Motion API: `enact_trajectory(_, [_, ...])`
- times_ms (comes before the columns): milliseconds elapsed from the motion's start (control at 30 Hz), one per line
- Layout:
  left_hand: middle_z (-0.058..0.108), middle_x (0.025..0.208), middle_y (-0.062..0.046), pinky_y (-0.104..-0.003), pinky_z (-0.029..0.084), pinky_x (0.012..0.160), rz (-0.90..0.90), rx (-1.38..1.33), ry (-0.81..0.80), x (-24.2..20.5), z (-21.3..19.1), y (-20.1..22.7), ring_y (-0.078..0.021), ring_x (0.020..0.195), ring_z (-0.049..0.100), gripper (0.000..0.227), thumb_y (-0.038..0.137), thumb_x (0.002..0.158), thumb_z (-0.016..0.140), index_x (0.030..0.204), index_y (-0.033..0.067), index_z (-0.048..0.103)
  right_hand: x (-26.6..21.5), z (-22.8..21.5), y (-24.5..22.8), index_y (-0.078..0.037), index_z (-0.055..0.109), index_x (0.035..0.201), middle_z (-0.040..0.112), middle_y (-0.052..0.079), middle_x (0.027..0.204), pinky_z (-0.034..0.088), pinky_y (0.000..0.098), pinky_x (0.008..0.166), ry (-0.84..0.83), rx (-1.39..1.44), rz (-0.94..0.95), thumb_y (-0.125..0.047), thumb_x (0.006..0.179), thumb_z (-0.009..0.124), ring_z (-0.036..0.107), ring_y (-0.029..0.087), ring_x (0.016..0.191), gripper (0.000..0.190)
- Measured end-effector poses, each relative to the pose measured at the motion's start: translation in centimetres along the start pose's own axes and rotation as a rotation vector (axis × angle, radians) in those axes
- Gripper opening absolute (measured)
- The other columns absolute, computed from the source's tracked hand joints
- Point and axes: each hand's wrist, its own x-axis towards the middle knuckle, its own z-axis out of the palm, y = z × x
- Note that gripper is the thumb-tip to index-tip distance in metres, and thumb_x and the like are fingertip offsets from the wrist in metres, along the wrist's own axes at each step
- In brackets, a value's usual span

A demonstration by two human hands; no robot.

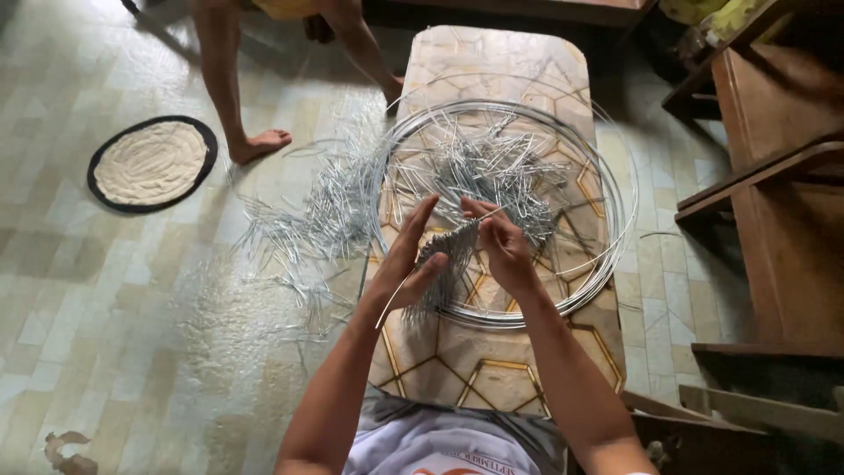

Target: Attaching thin metal wires to a circular wire frame to create a decorative object

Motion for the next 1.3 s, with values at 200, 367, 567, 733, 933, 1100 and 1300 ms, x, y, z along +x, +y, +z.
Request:
enact_trajectory(200, [0.039,0.16,-0.014,-0.05,0.02,0.123,-0.028,0.022,0.017,-0.2,0.3,1.1,-0.0365,0.151,0.028,0.067,0.045,0.108,0.014,0.16,0.007,0.035,-0.5,-0.4,-0.1,-0.003,0.072,0.13,0.067,0.019,0.127,0.04,0.0408,0.11,0.091,0.003,-0.08,-0.03,0.108,0.053,0.06,0.029,0.126,0.04])
enact_trajectory(367, [0.045,0.155,-0.014,-0.051,0.02,0.122,-0.047,-0.045,-0.04,0.5,0.7,2.2,-0.037,0.148,0.034,0.068,0.044,0.107,0.009,0.157,0.0115,0.041,-1.2,-0.5,-1.9,-0.002,0.072,0.13,0.068,0.017,0.125,0.041,0.0394,0.108,0.159,0.004,-0.085,-0.025,0.107,0.053,0.061,0.026,0.123,0.038])
enact_trajectory(567, [0.054,0.146,-0.019,-0.052,0.024,0.121,-0.021,-0.079,-0.103,2.5,0.7,0.9,-0.0397,0.143,0.041,0.084,0.051,0.102,-0.004,0.15,0.009,0.051,-1.3,-1.5,-2.6,-0.003,0.073,0.129,0.069,0.018,0.125,0.044,0.0389,0.104,0.213,-0.002,-0.098,-0.029,0.106,0.054,0.061,0.026,0.122,0.039])
enact_trajectory(733, [0.058,0.143,-0.014,-0.047,0.025,0.12,-0.076,-0.195,-0.132,3.2,1.9,0.8,-0.0326,0.14,0.047,0.098,0.062,0.096,-0.012,0.147,0.0114,0.056,-1.6,-1.9,-2.9,-0.003,0.073,0.128,0.069,0.019,0.126,0.043,0.0416,0.105,0.225,-0.042,-0.105,-0.034,0.107,0.053,0.061,0.03,0.123,0.042])
enact_trajectory(933, [0.059,0.142,-0.016,-0.05,0.028,0.117,0.033,-0.327,-0.187,4.0,2.8,0.4,-0.035,0.138,0.048,0.093,0.064,0.1,0.0,0.138,0.0084,0.063,-1.3,-1.8,-2.2,-0.001,0.073,0.127,0.073,0.019,0.116,0.047,0.0446,0.107,0.259,-0.007,-0.098,-0.028,0.105,0.058,0.065,0.03,0.118,0.038])
enact_trajectory(1100, [0.051,0.148,-0.02,-0.059,0.028,0.114,0.095,-0.306,-0.313,4.9,2.3,3.4,-0.0388,0.138,0.046,0.062,0.044,0.102,0.033,0.143,0.0037,0.055,-1.5,-2.3,1.5,0.008,0.069,0.129,0.063,0.023,0.129,0.06,0.0558,0.09,0.256,0.324,-0.035,-0.021,0.107,0.057,0.069,0.038,0.109,0.038])
enact_trajectory(1300, [0.051,0.147,-0.025,-0.057,0.031,0.112,0.052,-0.307,-0.387,5.0,1.9,2.5,-0.0393,0.143,0.04,0.071,0.051,0.095,0.055,0.145,0.0012,0.051,-1.1,-2.6,0.6,0.008,0.068,0.129,0.063,0.022,0.132,0.06,0.0545,0.092,0.257,0.333,0.021,-0.019,0.107,0.058,0.069,0.034,0.108,0.036])
